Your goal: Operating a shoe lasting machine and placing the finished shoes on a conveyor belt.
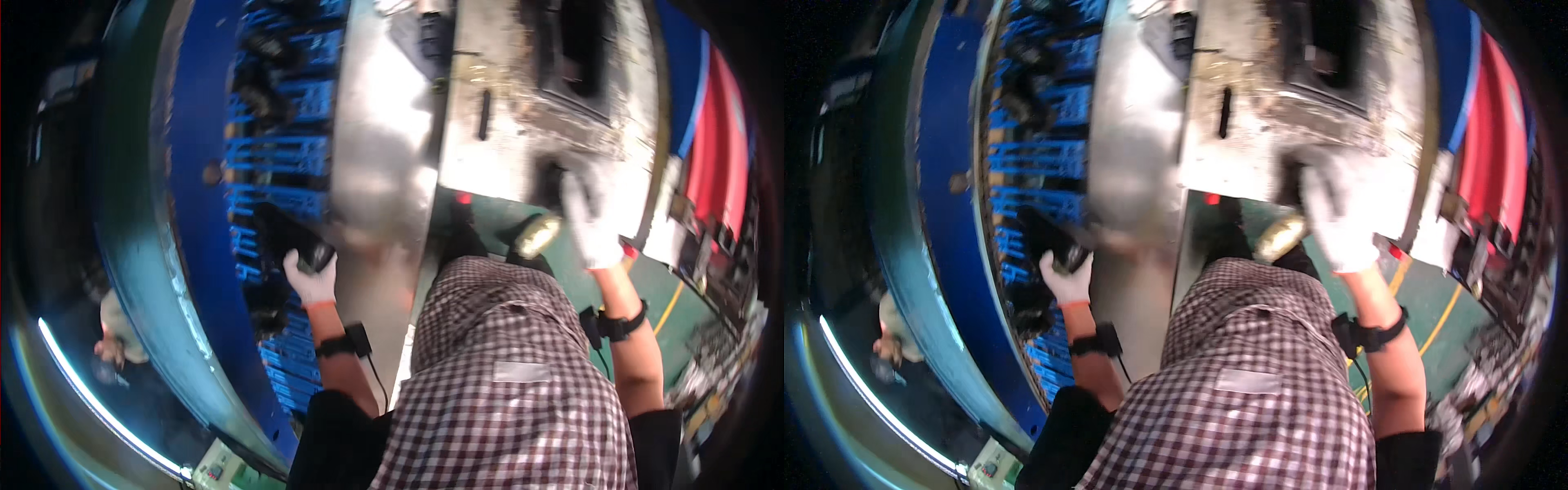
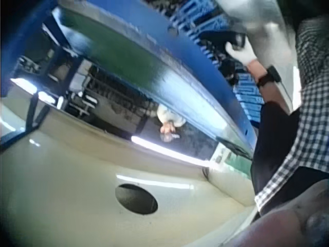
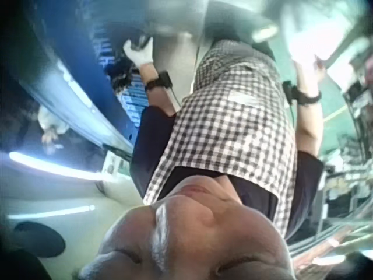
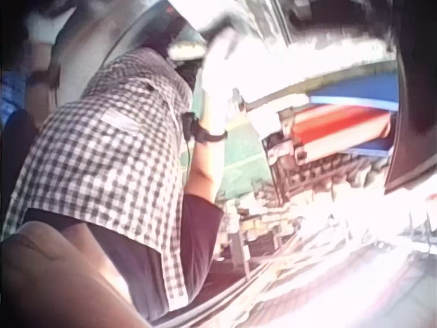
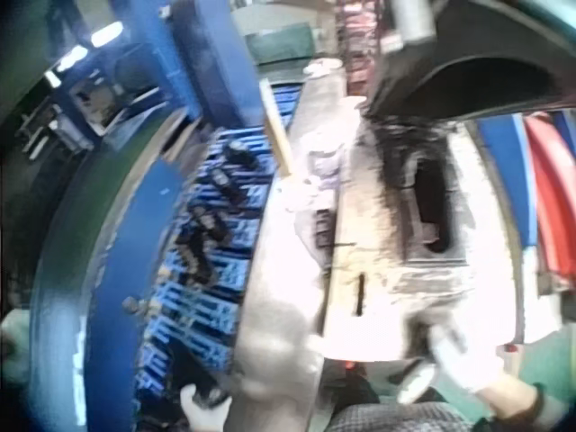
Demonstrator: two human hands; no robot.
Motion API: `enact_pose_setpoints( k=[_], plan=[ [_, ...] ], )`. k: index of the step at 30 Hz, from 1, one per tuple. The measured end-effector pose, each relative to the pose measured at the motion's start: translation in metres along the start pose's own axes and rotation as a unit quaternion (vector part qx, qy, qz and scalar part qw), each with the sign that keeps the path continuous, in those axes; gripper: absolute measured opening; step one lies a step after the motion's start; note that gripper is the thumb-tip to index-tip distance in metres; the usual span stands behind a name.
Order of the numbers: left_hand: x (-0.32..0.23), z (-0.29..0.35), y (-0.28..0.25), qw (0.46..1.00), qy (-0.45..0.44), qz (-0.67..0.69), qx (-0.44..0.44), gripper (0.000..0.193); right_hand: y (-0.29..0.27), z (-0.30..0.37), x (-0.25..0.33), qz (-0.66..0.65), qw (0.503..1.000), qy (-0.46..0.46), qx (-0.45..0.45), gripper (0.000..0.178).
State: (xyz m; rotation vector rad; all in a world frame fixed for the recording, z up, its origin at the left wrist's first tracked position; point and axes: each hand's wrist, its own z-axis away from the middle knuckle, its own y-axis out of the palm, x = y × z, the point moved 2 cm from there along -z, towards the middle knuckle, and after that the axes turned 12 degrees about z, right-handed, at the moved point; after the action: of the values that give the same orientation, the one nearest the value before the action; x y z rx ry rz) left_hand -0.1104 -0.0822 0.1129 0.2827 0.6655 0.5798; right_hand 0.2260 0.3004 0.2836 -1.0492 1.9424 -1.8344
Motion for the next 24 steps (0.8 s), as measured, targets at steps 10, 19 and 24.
enact_pose_setpoints(
  k=[10,19,24],
  plan=[
    [0.137,0.180,0.223,0.859,-0.163,-0.257,0.413,0.079,-0.004,-0.041,0.047,-0.560,0.821,0.060,0.098,0.081],
    [0.110,0.295,0.393,0.605,0.418,-0.201,0.648,0.078,0.007,-0.148,-0.063,0.018,0.966,0.244,-0.080,0.063],
    [0.111,0.345,0.460,0.448,0.545,-0.165,0.689,0.071,0.008,-0.146,-0.044,0.021,0.965,0.261,-0.024,0.066]
  ],
)
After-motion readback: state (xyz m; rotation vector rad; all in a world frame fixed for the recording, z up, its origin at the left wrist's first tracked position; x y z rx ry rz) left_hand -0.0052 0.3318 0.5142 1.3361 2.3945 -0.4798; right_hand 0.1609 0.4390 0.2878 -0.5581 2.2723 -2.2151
